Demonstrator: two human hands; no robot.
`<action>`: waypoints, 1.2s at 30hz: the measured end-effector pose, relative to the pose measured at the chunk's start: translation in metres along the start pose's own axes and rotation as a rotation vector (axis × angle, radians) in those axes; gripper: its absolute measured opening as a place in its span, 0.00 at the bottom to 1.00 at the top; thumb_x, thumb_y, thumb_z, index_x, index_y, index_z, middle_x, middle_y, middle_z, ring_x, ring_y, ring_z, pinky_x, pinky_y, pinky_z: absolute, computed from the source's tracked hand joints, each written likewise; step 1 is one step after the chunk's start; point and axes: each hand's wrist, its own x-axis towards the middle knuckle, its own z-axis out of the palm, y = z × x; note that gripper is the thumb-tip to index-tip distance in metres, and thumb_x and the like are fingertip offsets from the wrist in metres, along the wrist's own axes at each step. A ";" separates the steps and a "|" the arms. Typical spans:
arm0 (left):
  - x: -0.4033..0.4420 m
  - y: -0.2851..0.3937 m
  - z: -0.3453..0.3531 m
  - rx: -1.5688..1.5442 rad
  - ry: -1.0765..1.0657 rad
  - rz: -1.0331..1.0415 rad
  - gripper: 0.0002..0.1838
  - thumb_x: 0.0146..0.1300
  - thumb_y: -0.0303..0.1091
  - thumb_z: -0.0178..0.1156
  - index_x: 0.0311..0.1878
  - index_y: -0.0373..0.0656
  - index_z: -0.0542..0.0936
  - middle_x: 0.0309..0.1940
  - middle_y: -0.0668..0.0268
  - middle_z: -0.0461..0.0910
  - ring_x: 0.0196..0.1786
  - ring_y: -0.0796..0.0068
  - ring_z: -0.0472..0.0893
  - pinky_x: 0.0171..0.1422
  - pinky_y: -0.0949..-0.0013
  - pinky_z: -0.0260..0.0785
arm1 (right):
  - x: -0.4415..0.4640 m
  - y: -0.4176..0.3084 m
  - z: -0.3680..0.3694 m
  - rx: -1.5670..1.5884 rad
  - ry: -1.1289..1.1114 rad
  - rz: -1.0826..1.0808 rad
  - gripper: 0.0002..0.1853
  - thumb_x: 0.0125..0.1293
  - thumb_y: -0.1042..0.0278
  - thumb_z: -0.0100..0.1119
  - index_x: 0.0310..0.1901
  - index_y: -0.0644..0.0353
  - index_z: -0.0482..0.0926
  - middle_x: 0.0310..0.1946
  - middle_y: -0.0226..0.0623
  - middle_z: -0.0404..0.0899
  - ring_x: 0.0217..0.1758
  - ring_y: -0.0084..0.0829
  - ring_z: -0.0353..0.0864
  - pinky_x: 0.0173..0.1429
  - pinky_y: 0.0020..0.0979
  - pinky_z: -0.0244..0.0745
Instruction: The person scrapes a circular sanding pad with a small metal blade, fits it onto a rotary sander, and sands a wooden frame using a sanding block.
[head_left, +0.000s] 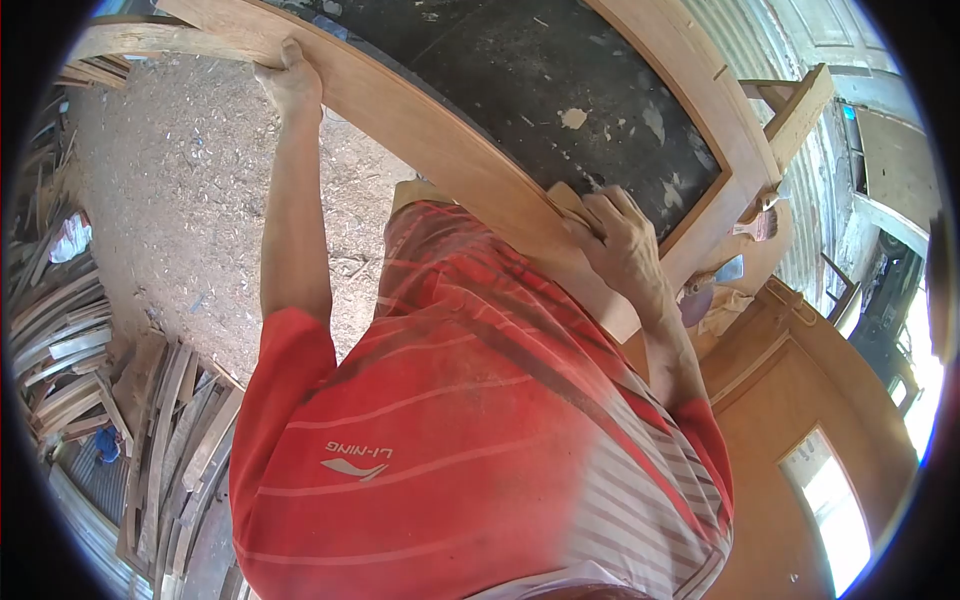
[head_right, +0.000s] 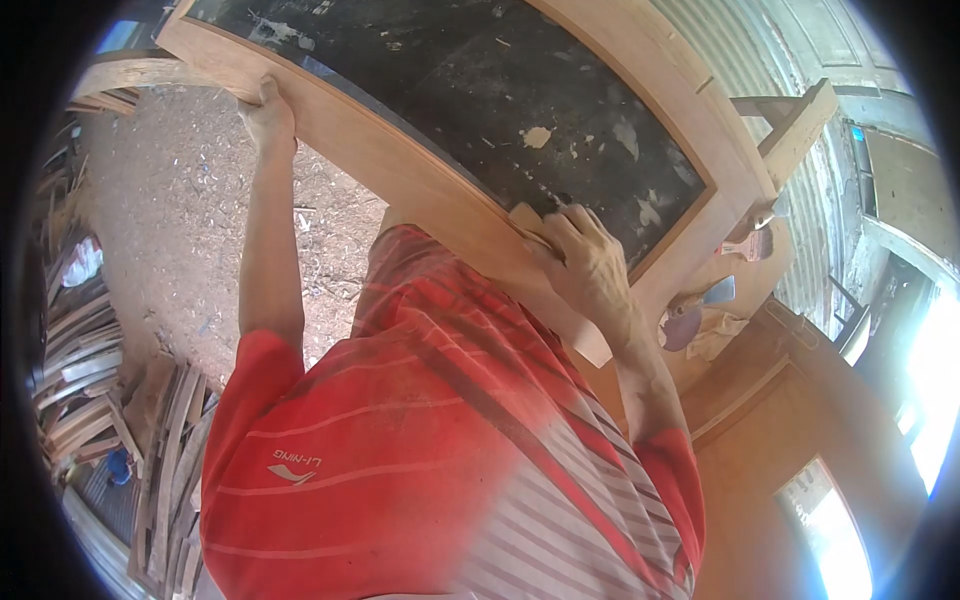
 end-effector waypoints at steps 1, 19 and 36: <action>-0.001 -0.005 0.003 0.052 0.011 0.026 0.48 0.76 0.48 0.69 0.85 0.26 0.57 0.77 0.38 0.73 0.77 0.45 0.77 0.79 0.53 0.72 | 0.007 -0.004 0.001 -0.002 0.001 -0.013 0.14 0.66 0.64 0.78 0.48 0.60 0.86 0.44 0.41 0.83 0.47 0.47 0.87 0.49 0.46 0.84; -0.026 0.021 -0.008 -0.249 -0.069 -0.073 0.50 0.81 0.50 0.60 0.90 0.30 0.46 0.81 0.40 0.67 0.77 0.50 0.74 0.83 0.56 0.66 | 0.217 -0.092 0.087 0.062 0.075 -0.202 0.08 0.72 0.62 0.69 0.47 0.53 0.86 0.41 0.40 0.81 0.48 0.49 0.87 0.49 0.50 0.84; 0.088 0.035 -0.040 -0.518 0.006 -0.447 0.43 0.87 0.50 0.50 0.91 0.35 0.46 0.69 0.48 0.78 0.68 0.61 0.80 0.74 0.61 0.73 | 0.397 -0.176 0.152 0.093 -0.048 -0.137 0.12 0.73 0.61 0.71 0.49 0.58 0.83 0.45 0.45 0.82 0.45 0.58 0.86 0.46 0.54 0.82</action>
